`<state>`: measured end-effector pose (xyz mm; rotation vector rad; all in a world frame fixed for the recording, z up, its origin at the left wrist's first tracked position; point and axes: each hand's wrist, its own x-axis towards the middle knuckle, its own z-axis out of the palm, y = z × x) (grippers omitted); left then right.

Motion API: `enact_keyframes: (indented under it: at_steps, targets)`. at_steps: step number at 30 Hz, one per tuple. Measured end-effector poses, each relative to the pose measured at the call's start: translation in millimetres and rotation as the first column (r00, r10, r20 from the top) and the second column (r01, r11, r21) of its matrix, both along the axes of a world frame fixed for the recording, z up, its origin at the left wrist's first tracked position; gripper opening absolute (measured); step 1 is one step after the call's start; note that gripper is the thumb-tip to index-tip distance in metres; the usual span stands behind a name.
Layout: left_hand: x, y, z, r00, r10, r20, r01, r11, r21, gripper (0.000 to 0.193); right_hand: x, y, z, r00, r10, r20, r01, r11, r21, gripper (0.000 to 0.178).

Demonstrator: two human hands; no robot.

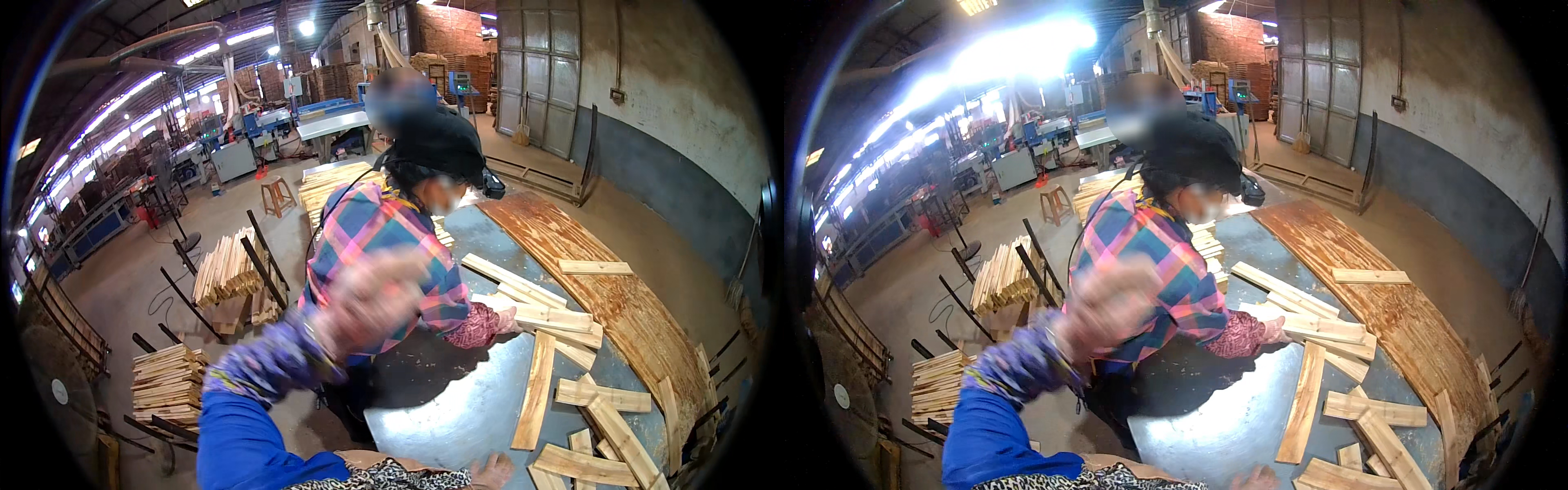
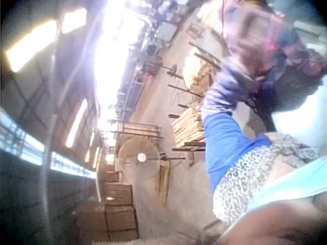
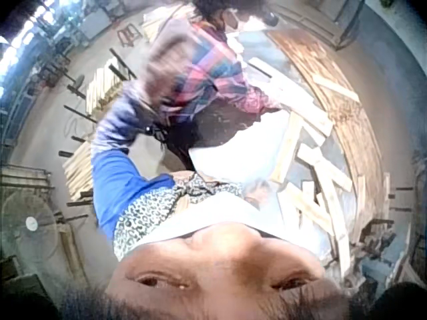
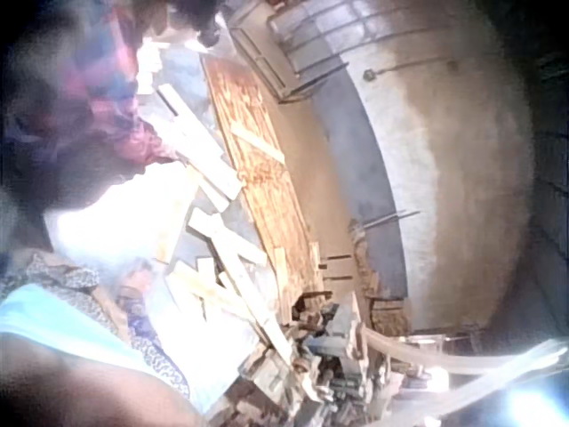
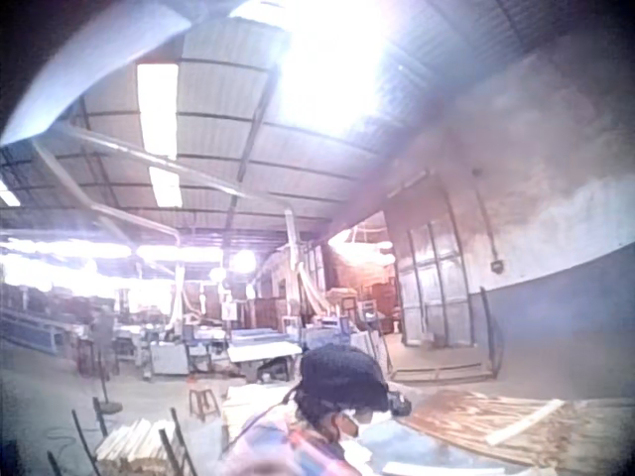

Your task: The person walks to a metal workbench in a workshop and begins stacking thin wooden planks. They pick up planks from a pile on the table, align them, and place them into a neat stack. The person continues this repetitive stacking process throughout the clip.

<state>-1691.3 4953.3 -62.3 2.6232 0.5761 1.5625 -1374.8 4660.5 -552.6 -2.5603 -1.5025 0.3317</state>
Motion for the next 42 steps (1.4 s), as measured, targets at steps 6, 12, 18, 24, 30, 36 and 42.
enact_keyframes:
  at_steps: [6,12,18,24,30,36,42]
  targets:
    - [-68,118,132,0.818,0.481,0.316,-0.272,0.807,-0.524,0.046,19,1,-13,0.996,0.076,0.05,-0.081,0.99,0.113,0.075]
    - [-125,242,179,0.71,0.704,-0.013,-0.592,0.588,-0.552,0.059,-1,5,-128,0.876,-0.105,0.471,0.056,0.991,0.118,0.065]
    - [-129,253,162,0.331,0.78,-0.531,-0.94,0.323,-0.111,0.059,8,-3,-41,0.981,0.057,0.187,-0.092,0.978,0.187,0.069]
    - [-115,292,135,0.124,0.817,-0.563,-0.966,0.228,0.118,0.062,8,4,11,0.989,-0.022,-0.145,-0.007,0.98,-0.198,0.108]
    - [-198,291,81,0.127,0.807,-0.576,-0.958,0.251,0.14,0.057,2,6,-2,0.962,0.007,-0.271,-0.078,0.964,-0.254,0.106]
    - [-320,101,-89,0.205,0.901,-0.383,-0.958,0.105,-0.267,0.054,14,11,6,0.979,0.164,0.117,-0.194,0.925,0.326,0.067]
    - [-232,-111,-255,0.117,0.901,-0.417,-0.919,-0.06,-0.389,0.05,8,21,31,0.983,0.186,-0.003,-0.182,0.965,0.19,0.072]
